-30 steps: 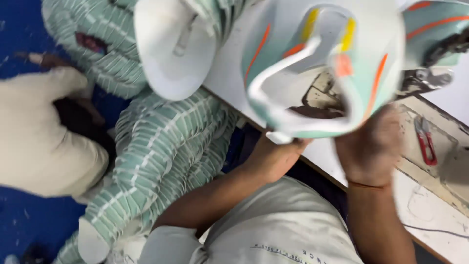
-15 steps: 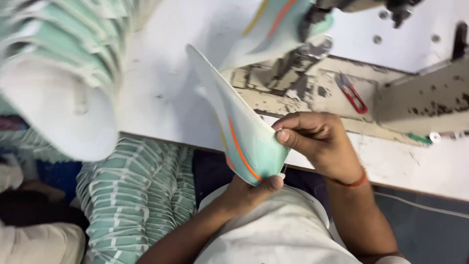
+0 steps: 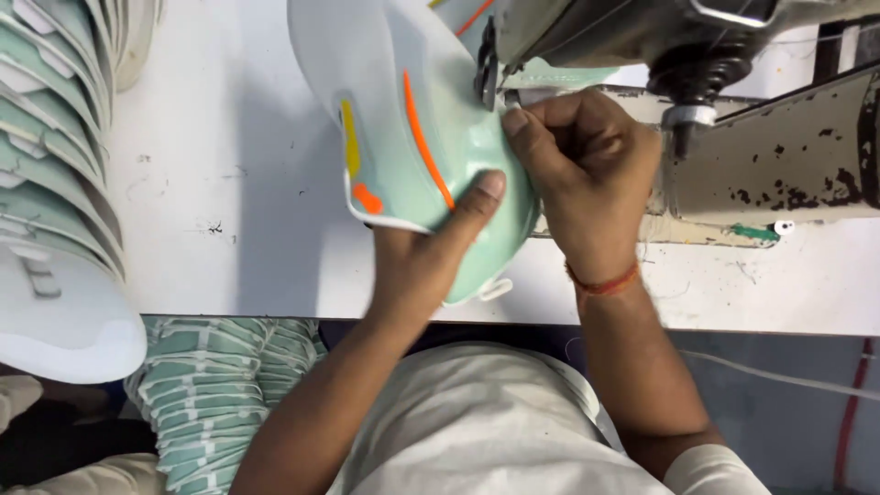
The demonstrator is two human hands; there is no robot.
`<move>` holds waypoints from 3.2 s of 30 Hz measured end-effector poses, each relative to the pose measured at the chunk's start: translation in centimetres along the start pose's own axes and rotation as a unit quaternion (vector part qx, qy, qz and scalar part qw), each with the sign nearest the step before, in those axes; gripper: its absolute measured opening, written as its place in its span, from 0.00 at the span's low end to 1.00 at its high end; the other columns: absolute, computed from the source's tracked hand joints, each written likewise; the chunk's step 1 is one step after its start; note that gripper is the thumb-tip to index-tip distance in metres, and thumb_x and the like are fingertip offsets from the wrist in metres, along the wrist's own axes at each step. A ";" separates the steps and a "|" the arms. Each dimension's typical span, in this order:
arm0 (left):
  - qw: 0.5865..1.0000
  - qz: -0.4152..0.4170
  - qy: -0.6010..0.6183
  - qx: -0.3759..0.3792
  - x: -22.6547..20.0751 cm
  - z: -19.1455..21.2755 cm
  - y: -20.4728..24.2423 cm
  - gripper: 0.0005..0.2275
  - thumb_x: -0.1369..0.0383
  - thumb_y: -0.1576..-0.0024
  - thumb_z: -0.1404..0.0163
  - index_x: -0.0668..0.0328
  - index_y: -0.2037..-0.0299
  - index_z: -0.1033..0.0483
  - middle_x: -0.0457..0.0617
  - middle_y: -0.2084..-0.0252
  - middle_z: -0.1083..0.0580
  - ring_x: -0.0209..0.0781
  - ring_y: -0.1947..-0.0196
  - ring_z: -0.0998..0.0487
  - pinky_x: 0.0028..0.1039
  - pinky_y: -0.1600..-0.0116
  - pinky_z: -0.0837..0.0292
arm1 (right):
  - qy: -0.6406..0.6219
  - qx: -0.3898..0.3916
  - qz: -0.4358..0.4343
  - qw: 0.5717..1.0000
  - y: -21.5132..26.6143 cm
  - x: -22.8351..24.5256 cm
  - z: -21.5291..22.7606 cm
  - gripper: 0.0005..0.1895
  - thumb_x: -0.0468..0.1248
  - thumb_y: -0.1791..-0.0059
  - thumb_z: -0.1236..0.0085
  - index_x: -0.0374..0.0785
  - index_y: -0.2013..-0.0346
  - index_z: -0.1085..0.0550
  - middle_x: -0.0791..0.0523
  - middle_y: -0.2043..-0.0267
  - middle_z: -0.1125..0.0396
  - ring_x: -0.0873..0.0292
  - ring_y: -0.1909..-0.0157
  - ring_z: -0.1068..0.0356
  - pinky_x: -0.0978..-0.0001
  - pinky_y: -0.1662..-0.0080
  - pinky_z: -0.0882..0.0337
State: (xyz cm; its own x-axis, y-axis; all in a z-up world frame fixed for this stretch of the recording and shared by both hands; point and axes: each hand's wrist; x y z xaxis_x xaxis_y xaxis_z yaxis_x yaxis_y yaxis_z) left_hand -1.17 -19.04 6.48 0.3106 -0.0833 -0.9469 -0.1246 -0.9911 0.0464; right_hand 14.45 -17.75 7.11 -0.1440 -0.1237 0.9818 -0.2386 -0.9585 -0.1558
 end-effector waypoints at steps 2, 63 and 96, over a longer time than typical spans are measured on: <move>0.999 0.029 0.006 0.012 -0.2 1.1 -0.9 0.22 0.68 0.39 0.41 0.68 0.37 0.32 0.50 0.48 0.24 0.37 0.51 0.22 0.29 0.48 0.23 | 0.003 -0.022 -0.002 1.000 0.5 -0.2 -0.7 0.06 0.29 0.43 0.35 0.30 0.61 0.24 0.59 0.63 0.27 0.71 0.63 0.32 0.80 0.59 0.30; 0.993 0.011 -0.104 0.045 -3.3 4.0 -5.5 0.10 0.72 0.43 0.43 0.69 0.54 0.23 0.51 0.62 0.20 0.35 0.63 0.18 0.27 0.58 0.20 | -0.239 -0.004 -0.140 0.961 3.8 -1.8 -2.3 0.07 0.35 0.44 0.41 0.32 0.62 0.22 0.59 0.67 0.28 0.68 0.68 0.34 0.75 0.63 0.34; 0.902 -0.246 -0.349 0.066 -1.3 5.3 -8.6 0.15 0.65 0.33 0.41 0.47 0.36 0.24 0.47 0.67 0.19 0.33 0.72 0.21 0.27 0.65 0.27 | -0.061 0.116 -0.024 0.991 2.4 0.5 4.2 0.05 0.29 0.42 0.48 0.36 0.55 0.25 0.54 0.52 0.27 0.62 0.53 0.25 0.71 0.51 0.21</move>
State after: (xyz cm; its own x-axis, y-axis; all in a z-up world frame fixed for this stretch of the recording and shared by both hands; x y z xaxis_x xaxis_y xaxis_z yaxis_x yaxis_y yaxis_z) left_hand -5.54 -9.89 5.67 -0.3043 0.4946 -0.8141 -0.2596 -0.8653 -0.4287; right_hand 17.89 -21.16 7.65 -0.0176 -0.0936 0.9955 -0.0138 -0.9955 -0.0938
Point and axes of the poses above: each hand's wrist, its own y-axis away from the middle knuckle, its own z-axis out of the back of the hand, x = y × z
